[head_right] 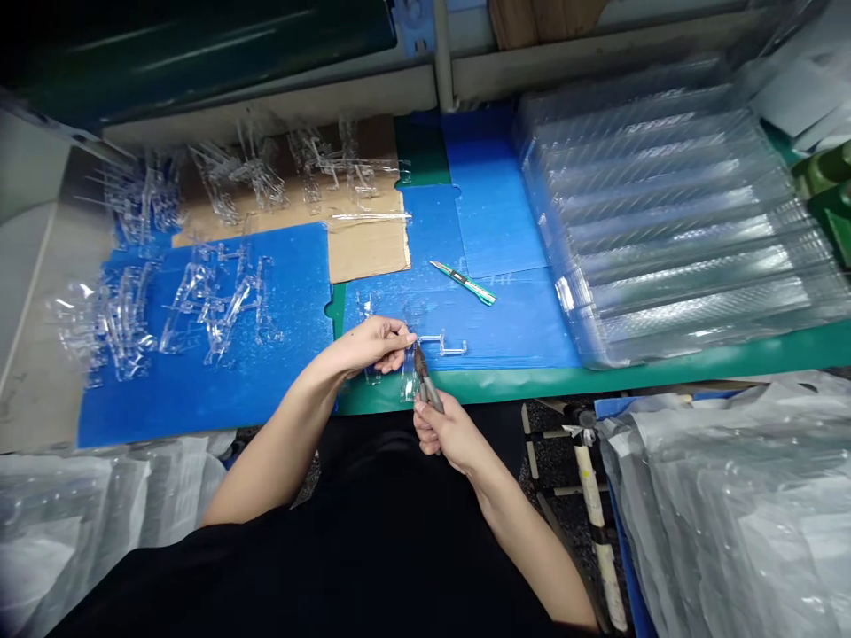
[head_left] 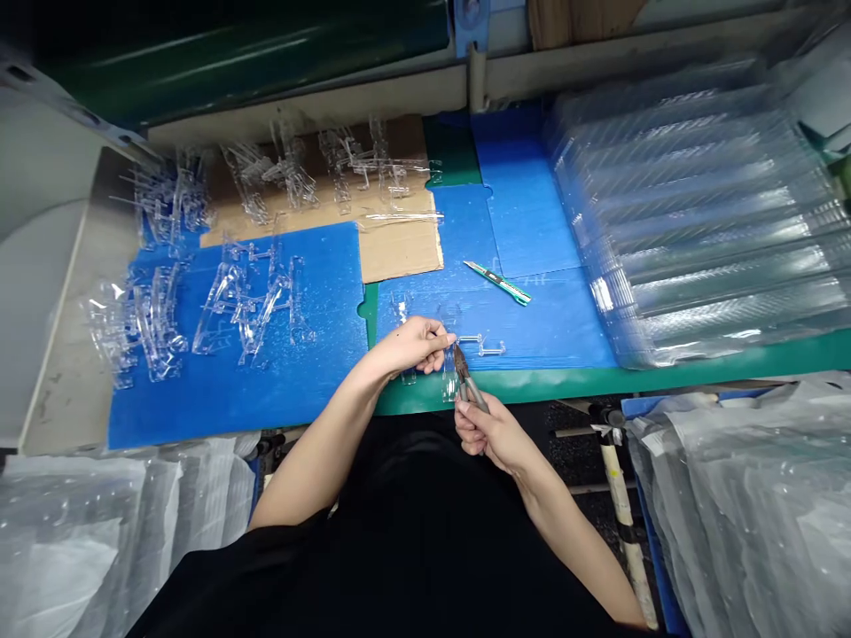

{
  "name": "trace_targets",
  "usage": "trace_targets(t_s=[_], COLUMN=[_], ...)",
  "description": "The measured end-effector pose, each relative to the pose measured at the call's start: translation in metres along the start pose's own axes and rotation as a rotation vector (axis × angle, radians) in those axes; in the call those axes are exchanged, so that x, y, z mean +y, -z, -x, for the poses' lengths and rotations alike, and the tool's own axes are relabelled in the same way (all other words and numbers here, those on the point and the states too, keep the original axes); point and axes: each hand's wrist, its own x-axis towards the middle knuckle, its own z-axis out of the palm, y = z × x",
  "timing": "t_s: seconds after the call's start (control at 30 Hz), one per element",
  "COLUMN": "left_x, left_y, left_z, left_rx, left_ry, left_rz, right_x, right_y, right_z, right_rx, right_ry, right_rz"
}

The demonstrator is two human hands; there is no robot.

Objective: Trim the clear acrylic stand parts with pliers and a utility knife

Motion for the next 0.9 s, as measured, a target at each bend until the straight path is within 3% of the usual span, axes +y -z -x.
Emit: trace_targets(t_s=[0.13,0.37,0.5,0.57,0.67,0.83,0.9], left_x=[-0.003,-0.006,-0.003,-0.001,0.005,0.026,0.036], left_y=[-0.004,0.015,0.016,0.009,-0.011,-0.056,-0.074], left_z=[-0.003,0.006,0.013,0.013,0.005,-0.030,-0.046], left_rx=[0.079,0.390,0.346,0.274,0.249,0.185,0.140], left_ry=[-0.019,-0.184,-0.293,-0.335,-0.363,-0.487,-0.503], left_rz=[-0.048,-0.108,0.094,0.159,0.046,-0.330,-0.398], right_x=[0.004,-0.004,-0.014,-0.017,-0.024,-0.045,-0.053], right_y=[0.006,0.027,0.039,0.038,0.037,0.055,0.066], right_z=[0.000,0.034,0.044,0.045,0.052,0.074,0.083], right_rx=[0.001,0.025,0.069,0.082,0.160,0.529,0.625], right_ry=[0.022,0.101,0.144,0.166,0.272,0.613,0.681], right_rz=[0.010,0.067,0.095,0.118,0.158,0.239,0.288])
